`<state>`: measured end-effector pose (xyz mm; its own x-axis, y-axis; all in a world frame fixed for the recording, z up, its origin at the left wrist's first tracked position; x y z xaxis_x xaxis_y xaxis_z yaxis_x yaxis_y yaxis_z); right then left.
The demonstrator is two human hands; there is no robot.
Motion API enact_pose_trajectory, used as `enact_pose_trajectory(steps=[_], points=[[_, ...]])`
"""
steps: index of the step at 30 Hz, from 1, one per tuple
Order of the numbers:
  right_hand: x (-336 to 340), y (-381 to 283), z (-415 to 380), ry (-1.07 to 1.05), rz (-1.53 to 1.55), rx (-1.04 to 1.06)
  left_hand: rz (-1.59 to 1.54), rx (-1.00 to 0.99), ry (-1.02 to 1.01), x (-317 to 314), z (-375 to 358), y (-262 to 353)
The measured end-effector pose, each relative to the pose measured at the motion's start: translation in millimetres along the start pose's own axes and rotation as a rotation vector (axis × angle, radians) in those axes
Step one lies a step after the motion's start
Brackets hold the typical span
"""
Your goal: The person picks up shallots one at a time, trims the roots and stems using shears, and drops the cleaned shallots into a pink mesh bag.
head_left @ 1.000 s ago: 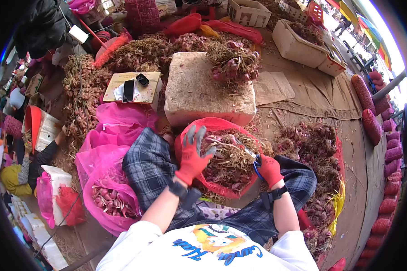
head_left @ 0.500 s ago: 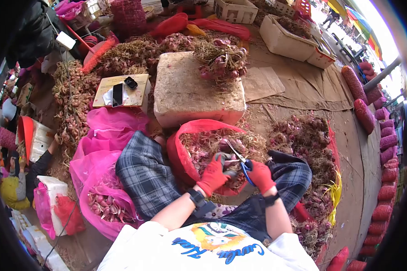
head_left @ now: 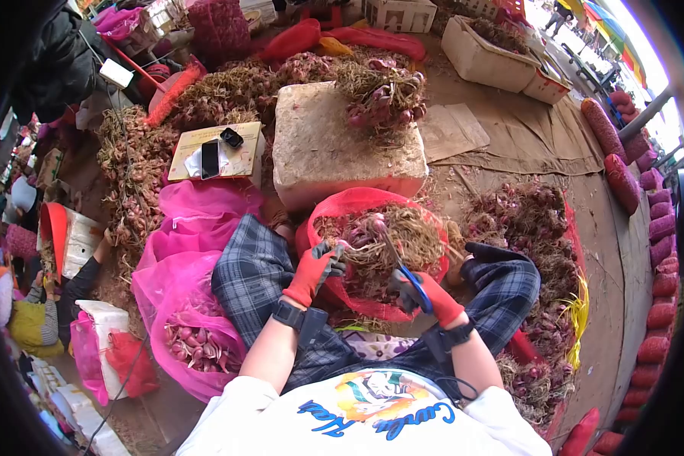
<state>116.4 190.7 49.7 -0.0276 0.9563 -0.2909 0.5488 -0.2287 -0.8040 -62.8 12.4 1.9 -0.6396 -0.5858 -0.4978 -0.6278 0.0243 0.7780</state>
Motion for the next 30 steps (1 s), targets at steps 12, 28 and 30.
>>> enact_pose_trajectory(steps=[12, 28, 30], points=[[-55, 4, -8, -0.138, 0.094, -0.158, 0.011, -0.244, 0.083, -10, -31, 16], [-9, 30, 5, 0.161, -0.105, -0.141, -0.403, -0.096, -0.111, -23, -37, 7], [-17, 24, -9, 0.14, -0.068, -0.057, -0.582, -0.072, -0.143, -32, -32, 1]])
Point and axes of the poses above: each hand's wrist, its own z-axis towards the middle knuckle, its own x-axis out of the back of the hand, y = z × x, the point moved 5 cm from there along z, towards the middle knuckle, and after that the axes turned 14 degrees about -y, right-handed, at the moved point
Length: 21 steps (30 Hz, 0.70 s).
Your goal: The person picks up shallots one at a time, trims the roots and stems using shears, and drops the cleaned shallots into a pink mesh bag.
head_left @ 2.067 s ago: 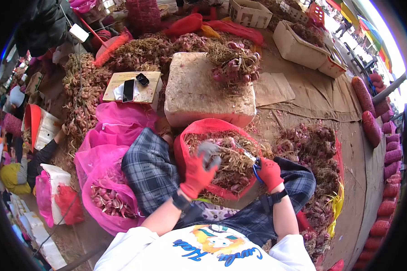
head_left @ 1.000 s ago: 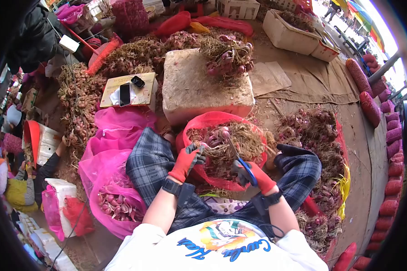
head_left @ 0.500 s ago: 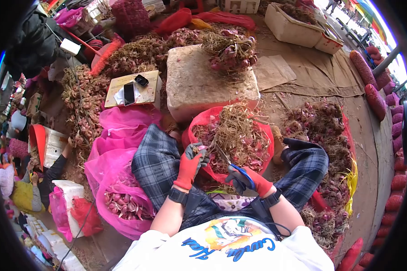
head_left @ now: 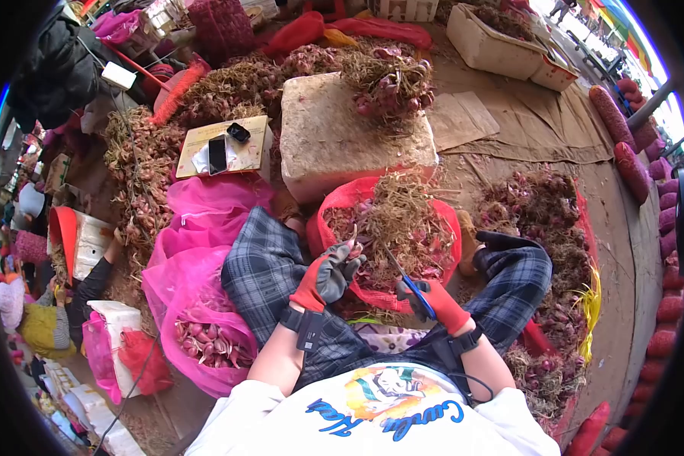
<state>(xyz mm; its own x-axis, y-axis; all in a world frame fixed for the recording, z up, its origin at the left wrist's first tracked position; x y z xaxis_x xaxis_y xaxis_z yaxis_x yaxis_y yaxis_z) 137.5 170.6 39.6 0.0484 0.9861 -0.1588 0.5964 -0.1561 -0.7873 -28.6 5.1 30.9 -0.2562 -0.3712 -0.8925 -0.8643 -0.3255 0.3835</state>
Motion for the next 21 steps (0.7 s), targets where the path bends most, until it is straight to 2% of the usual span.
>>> enact_pose_trajectory(steps=[2, 5, 6, 9, 10, 11, 13, 15, 18, 21], points=[[-12, -24, -20, 0.002, 0.072, 0.048, -0.04, 0.032, -0.024, 9, 6, -15], [-16, -54, -20, 0.2, -0.127, 0.257, 0.077, 0.085, -0.07, -2, 12, -32], [-15, -51, -11, 0.213, -0.023, 0.24, 0.147, 0.1, -0.101, -4, 13, -39], [-14, -41, 13, 0.178, 0.27, 0.402, 0.337, 0.111, -0.207, -14, 10, -48], [-15, -36, 19, 0.095, 0.376, 0.38, 0.448, 0.114, -0.217, -10, 10, -51], [-14, -34, 21, 0.088, 0.367, 0.401, 0.559, 0.115, -0.226, -7, 9, -53], [-17, -35, 23, 0.073, 0.348, 0.442, 0.525, 0.207, -0.193, -11, 6, -55], [-16, -27, 24, 0.111, 0.479, 0.409, 0.583, 0.278, -0.183, -14, 7, -53], [-13, -14, 24, 0.134, 0.709, 0.439, 0.492, 0.138, -0.222, -27, 11, -52], [-13, -34, 9, 0.229, 0.327, 0.472, 0.537, 0.108, -0.226, -26, 13, -56]])
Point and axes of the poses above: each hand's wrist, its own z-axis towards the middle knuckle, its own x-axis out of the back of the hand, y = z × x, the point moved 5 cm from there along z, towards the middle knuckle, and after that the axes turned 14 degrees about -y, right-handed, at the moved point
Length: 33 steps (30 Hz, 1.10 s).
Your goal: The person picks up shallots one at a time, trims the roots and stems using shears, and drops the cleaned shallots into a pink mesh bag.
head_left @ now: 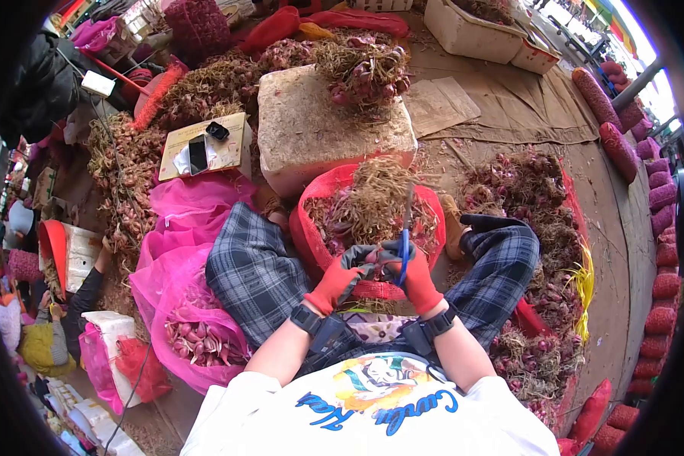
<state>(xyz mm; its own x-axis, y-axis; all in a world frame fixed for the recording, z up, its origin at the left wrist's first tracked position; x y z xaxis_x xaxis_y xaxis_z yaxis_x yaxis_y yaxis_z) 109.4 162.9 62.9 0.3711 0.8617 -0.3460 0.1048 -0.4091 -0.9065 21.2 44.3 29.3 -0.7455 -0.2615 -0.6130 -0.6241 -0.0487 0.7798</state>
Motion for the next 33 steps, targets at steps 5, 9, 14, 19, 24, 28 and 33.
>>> enact_pose_trajectory(steps=[5, 9, 14, 19, 24, 28, 33], points=[[-5, -5, 9, -0.082, -0.575, 0.044, 0.05, 0.1, -0.011, 16, -3, -20], [2, 10, 16, -0.145, -0.253, -0.13, -0.136, 0.094, 0.017, 24, -4, -26], [19, 22, 20, -0.075, 0.183, -0.149, -0.035, 0.065, 0.141, 20, -2, -11], [-6, -3, 11, -0.038, -0.72, 0.142, -0.083, 0.055, 0.128, 25, -2, -21], [0, -7, 12, 0.021, -0.404, 0.186, -0.207, 0.022, 0.232, 37, -8, -19], [21, -8, 14, 0.191, -0.032, 0.142, -0.529, -0.001, 0.248, 31, -5, -11], [-3, 14, 3, 0.076, -0.078, -0.053, -0.568, -0.02, 0.208, 27, 4, -30]])
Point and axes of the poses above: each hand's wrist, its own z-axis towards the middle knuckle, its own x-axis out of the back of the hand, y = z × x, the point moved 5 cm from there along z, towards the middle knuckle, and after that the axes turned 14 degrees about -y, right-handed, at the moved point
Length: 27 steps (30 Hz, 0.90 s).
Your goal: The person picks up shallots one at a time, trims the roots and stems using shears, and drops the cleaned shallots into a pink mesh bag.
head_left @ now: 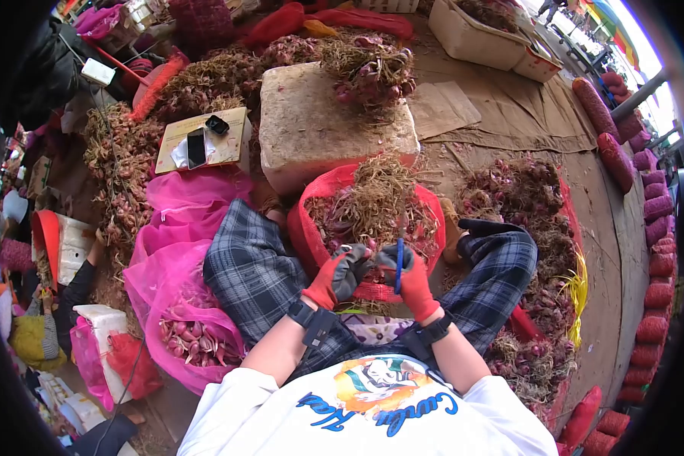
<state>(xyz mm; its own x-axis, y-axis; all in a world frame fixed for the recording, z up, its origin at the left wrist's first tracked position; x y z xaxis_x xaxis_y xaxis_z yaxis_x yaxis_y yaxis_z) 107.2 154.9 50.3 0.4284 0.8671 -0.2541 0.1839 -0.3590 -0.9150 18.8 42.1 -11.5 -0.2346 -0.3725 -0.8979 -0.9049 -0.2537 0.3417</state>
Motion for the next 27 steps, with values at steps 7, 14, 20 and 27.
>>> enact_pose_trajectory(steps=[7, 14, 20, 27], points=[[-3, 9, 7, -0.193, 0.161, -0.076, 0.361, 0.124, -0.008, -34, -14, 13], [-5, 9, 2, -0.208, 0.152, -0.114, 0.546, -0.032, 0.03, -10, -7, 3], [8, -15, -12, -0.106, -0.696, 0.081, -0.166, 0.076, 0.08, 16, -5, 10], [5, -31, -44, -0.087, -1.236, -0.1, -0.056, -0.212, 0.245, 11, 4, 18]])
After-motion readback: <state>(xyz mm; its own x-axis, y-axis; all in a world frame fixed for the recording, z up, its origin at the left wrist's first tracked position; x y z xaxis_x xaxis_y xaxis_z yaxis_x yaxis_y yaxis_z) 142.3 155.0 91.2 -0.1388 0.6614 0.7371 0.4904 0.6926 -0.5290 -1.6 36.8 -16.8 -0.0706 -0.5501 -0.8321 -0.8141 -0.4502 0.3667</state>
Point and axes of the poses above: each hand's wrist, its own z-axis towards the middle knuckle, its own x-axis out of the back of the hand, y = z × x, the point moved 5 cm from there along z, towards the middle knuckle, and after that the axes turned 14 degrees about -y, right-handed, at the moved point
